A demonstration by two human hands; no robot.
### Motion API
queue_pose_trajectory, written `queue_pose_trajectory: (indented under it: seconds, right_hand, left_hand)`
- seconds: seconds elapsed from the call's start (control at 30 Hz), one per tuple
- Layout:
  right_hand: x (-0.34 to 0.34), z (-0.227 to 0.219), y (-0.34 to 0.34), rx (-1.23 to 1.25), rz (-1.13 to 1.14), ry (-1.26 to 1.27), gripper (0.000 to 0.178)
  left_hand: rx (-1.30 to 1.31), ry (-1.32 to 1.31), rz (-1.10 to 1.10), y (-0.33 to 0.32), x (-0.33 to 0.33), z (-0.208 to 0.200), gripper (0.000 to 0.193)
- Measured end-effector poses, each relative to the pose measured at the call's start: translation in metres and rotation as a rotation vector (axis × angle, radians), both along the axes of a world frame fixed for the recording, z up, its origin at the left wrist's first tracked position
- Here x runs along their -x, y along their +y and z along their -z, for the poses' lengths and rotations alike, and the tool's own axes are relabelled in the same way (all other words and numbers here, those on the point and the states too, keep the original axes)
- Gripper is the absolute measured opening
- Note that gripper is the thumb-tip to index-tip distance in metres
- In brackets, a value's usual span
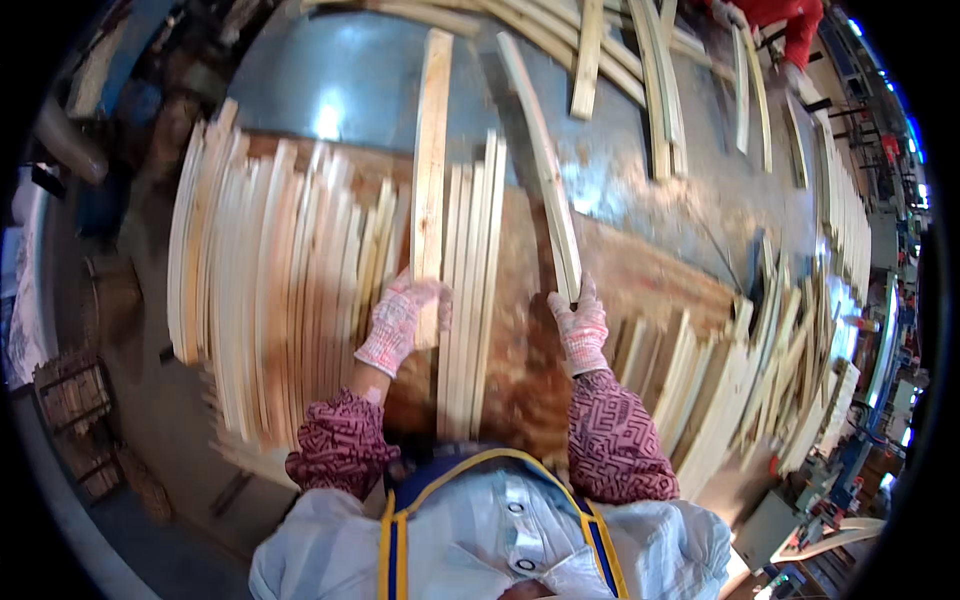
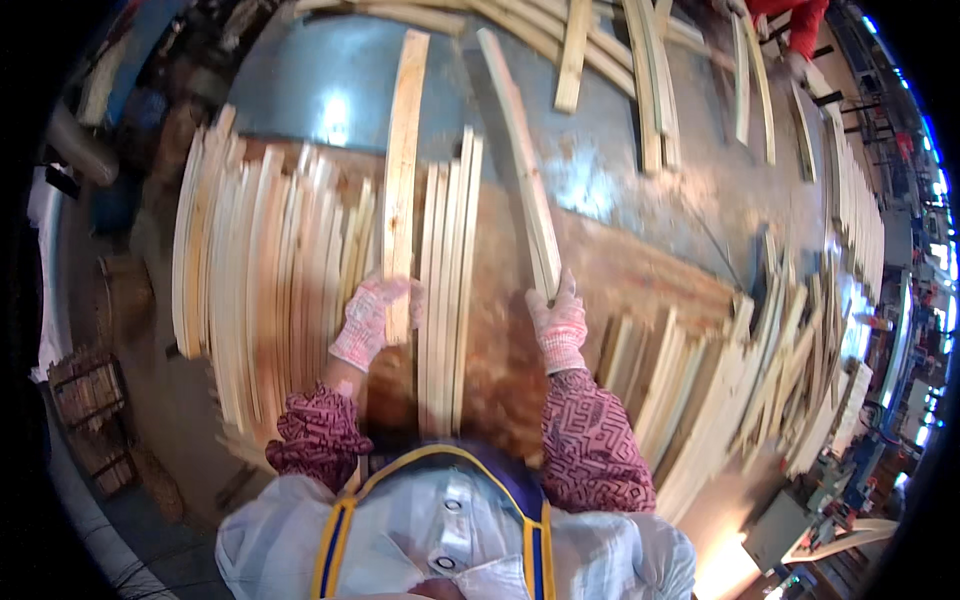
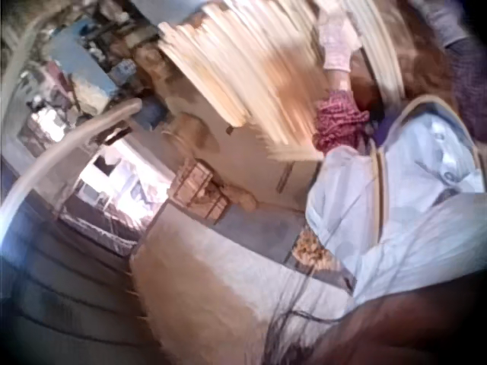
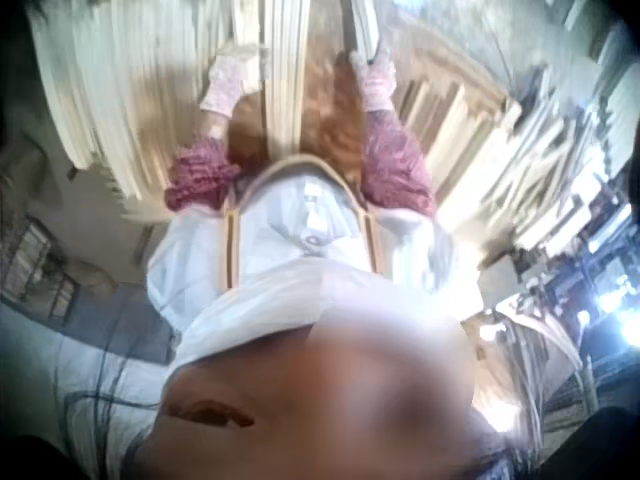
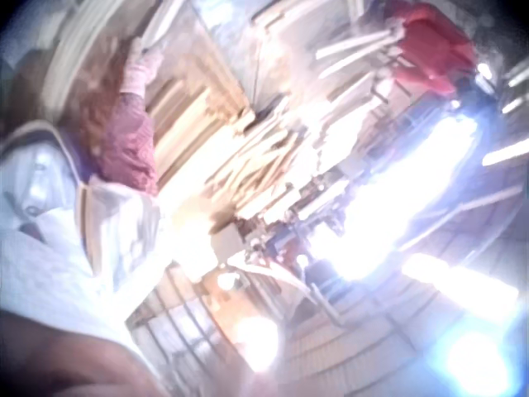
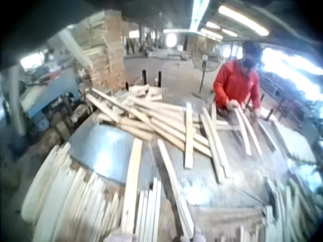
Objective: The person, wearing pink patterned gloves, repeatedly picks up thin wooden strips from a pile on a workbench and stacks them into a neat pile. The camera is extremely unstable, causing significant motion blur throughout the process.
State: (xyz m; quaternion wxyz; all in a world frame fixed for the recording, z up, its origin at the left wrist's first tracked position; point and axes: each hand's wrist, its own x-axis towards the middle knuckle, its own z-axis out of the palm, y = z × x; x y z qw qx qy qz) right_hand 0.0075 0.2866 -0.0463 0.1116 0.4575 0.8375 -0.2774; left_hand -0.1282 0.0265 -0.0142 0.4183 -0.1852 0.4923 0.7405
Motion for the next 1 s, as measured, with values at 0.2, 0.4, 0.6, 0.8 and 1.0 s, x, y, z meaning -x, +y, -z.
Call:
queue_pose_trajectory:
  seconds: [0.2,0.4,0.6,0.8,1.0]
  right_hand:
    - [-0.091,-0.013,-0.039,-0.118,0.014,-0.268,0.081]
    - [-0.131,0.011,-0.016,0.035,0.039,0.139,0.06]
    - [-0.14,-0.021,-0.044,1.077,0.66,0.625,0.04]
    - [-0.191,0.033,-0.107,0.37,-0.209,0.073,0.054]
    - [-0.187,0.052,-0.135,0.372,-0.471,0.065,0.046]
  left_hand:
    - [-0.06,-0.205,0.008,-0.062,-0.107,0.019,0.073]
    - [0.119,-0.132,0.055,-0.075,-0.113,0.026,0.072]
    - [-0.01,-0.104,0.037,-0.087,-0.127,0.023,0.052]
    - [-0.041,-0.006,-0.017,-0.085,-0.126,0.022,0.041]
    - [-0.172,0.011,-0.003,-0.068,-0.135,-0.007,0.046]
